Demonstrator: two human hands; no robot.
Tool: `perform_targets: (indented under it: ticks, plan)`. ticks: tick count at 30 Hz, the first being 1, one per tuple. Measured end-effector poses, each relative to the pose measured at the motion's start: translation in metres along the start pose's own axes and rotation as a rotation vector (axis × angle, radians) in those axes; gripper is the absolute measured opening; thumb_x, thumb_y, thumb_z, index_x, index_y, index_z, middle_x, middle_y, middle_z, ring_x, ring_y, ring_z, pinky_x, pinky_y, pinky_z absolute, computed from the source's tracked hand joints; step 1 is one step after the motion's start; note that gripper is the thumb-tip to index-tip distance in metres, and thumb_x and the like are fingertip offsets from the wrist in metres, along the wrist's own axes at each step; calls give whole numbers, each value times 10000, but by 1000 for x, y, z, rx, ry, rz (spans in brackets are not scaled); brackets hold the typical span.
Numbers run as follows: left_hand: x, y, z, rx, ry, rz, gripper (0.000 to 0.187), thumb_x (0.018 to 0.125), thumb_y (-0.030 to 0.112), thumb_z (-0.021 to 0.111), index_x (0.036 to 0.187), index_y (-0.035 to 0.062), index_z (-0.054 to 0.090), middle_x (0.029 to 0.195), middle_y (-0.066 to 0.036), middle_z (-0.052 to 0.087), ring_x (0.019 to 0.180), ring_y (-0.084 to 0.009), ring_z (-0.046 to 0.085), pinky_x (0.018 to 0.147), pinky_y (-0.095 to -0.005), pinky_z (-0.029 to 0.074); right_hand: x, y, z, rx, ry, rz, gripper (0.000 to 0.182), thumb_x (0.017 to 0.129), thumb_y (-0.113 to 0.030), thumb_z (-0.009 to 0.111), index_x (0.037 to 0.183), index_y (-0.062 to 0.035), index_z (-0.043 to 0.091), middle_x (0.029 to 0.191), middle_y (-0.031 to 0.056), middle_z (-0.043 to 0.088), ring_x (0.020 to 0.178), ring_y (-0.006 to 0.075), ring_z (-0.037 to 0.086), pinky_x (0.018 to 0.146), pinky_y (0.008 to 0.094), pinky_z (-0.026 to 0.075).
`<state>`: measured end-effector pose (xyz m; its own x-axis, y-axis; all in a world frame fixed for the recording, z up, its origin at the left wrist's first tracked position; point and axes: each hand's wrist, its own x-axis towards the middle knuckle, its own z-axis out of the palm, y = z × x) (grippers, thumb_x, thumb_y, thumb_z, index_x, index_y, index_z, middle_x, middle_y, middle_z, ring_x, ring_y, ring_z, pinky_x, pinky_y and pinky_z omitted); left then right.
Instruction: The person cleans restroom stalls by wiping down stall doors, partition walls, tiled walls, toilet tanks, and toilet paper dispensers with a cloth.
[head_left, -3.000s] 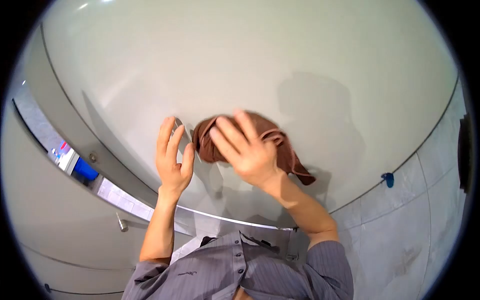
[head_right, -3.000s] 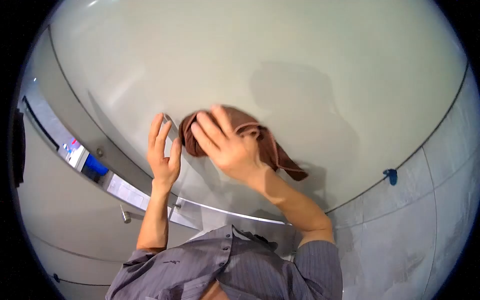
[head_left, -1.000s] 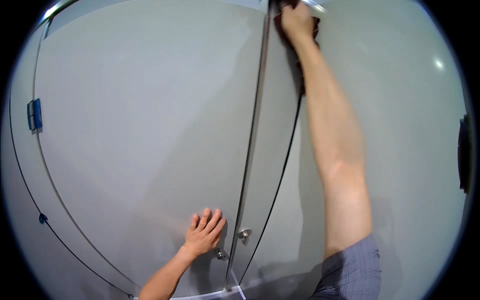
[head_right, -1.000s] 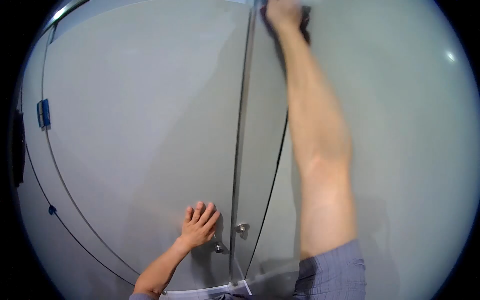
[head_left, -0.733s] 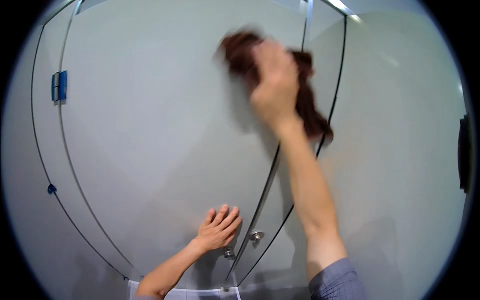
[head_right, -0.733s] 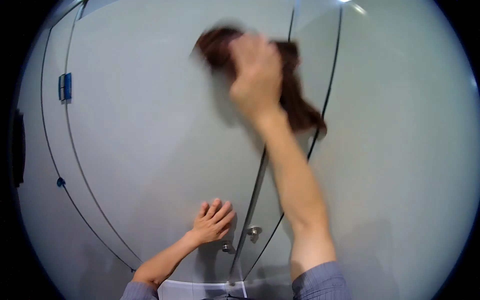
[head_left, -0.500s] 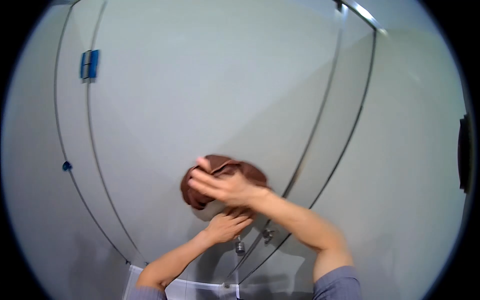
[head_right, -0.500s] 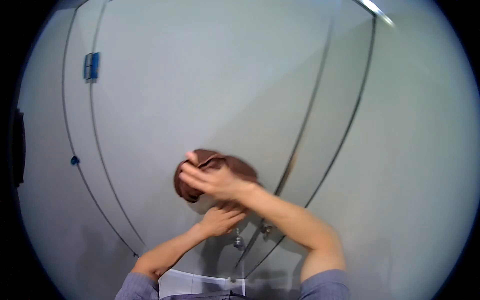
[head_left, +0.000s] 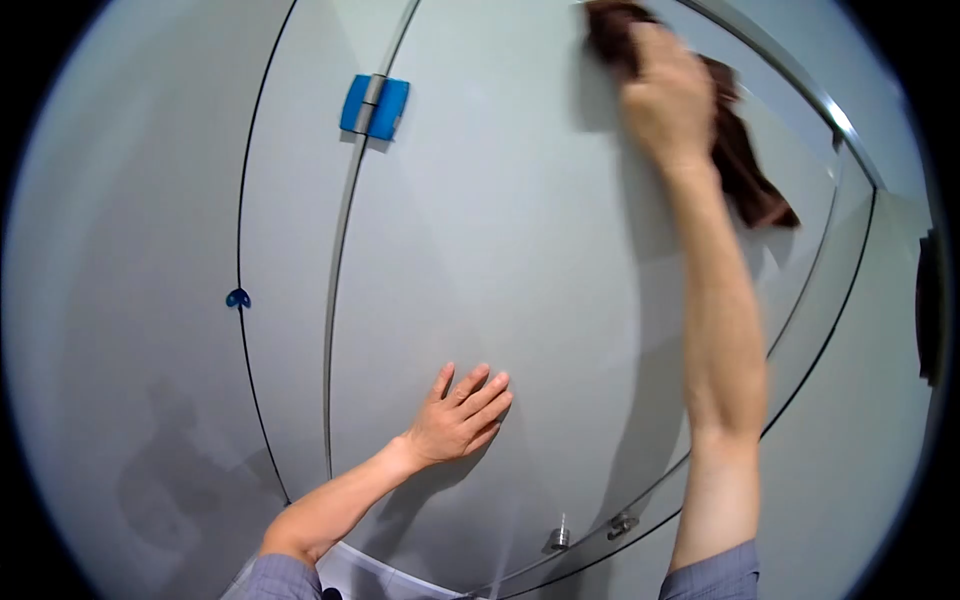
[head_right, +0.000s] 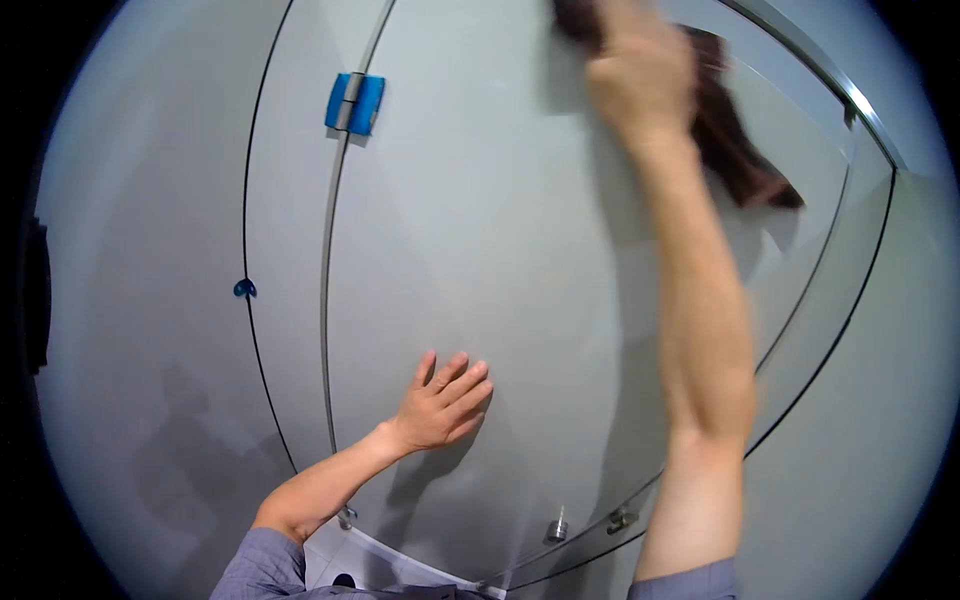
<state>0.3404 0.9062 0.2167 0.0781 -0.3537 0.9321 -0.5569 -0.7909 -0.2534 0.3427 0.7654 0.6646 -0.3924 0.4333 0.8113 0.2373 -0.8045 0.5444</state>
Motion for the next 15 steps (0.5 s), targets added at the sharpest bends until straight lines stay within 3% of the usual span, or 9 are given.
perform_targets:
  ticks: [2, 4, 5, 6, 7, 10, 12, 14, 15]
  plan:
    - [3, -23, -9, 2, 17, -28, 579, 912, 345, 689, 1441, 144, 567, 1583, -70, 469, 1533, -295, 326, 1265, -572, 100, -15, -74, 36, 160, 26, -220, 238, 847, -113, 605, 1074, -107, 675, 1127, 88, 695, 1090, 313, 633, 938, 460, 478]
    - [6, -44, -17, 4, 28, -91, 572, 891, 365, 706, 1399, 127, 593, 1556, -98, 484, 1497, -327, 367, 1253, -568, 134, -62, -157, 49, 377, -56, -368, 250, 798, -114, 643, 1046, -128, 667, 1093, 68, 683, 1140, 309, 619, 1034, 478, 456]
    - [7, -56, -21, 20, 24, -126, 569, 888, 384, 705, 1385, 127, 602, 1546, -103, 489, 1476, -336, 389, 1246, -570, 145, -101, -196, 58, 533, -62, -351, 271, 806, -162, 648, 1074, -127, 665, 1161, 59, 672, 1200, 311, 609, 1103, 514, 423]
    - [1, -70, -25, 6, 47, -151, 557, 881, 384, 703, 1376, 148, 607, 1530, -88, 500, 1444, -327, 420, 1215, -565, 204, -132, -218, 50, 511, -214, -475, 303, 821, -196, 638, 1114, -128, 669, 1264, 44, 648, 1246, 299, 596, 1104, 522, 439]
    - [-3, -83, -29, -6, 72, -178, 545, 873, 384, 700, 1366, 169, 612, 1513, -73, 512, 1411, -319, 452, 1184, -559, 262, -124, -219, 12, 380, -446, -572, 298, 842, -176, 606, 1131, -134, 668, 1287, 47, 623, 1219, 273, 614, 1038, 486, 506]
    - [-10, -99, -30, 32, 82, -119, 583, 919, 387, 667, 1448, 163, 571, 1601, -76, 438, 1516, -314, 335, 1242, -558, 160, -77, -180, 22, 636, -229, -534, 301, 827, -93, 604, 1117, -136, 672, 1103, 37, 663, 1093, 266, 647, 896, 441, 558]
    - [-10, -100, -25, 40, 118, -86, 610, 963, 389, 624, 1517, 162, 509, 1653, -78, 377, 1580, -305, 220, 1279, -547, 66, -13, -141, 42, 504, -157, -513, 352, 813, -55, 616, 1149, -135, 684, 1060, 56, 687, 1043, 300, 648, 865, 432, 549]
    - [-8, -100, -26, 44, 134, -79, 607, 960, 387, 624, 1512, 158, 515, 1644, -80, 391, 1574, -307, 237, 1279, -545, 72, 45, -98, 76, 348, -67, -387, 405, 800, -17, 628, 1181, -134, 697, 1018, 74, 711, 993, 334, 649, 834, 423, 539]
    - [-9, -100, -27, 56, 144, -74, 604, 957, 384, 623, 1506, 154, 520, 1636, -83, 406, 1568, -310, 254, 1279, -543, 78, 65, -78, 92, 304, -87, -222, 526, 766, 7, 624, 1267, -141, 679, 1208, 100, 710, 1109, 357, 649, 869, 426, 552]
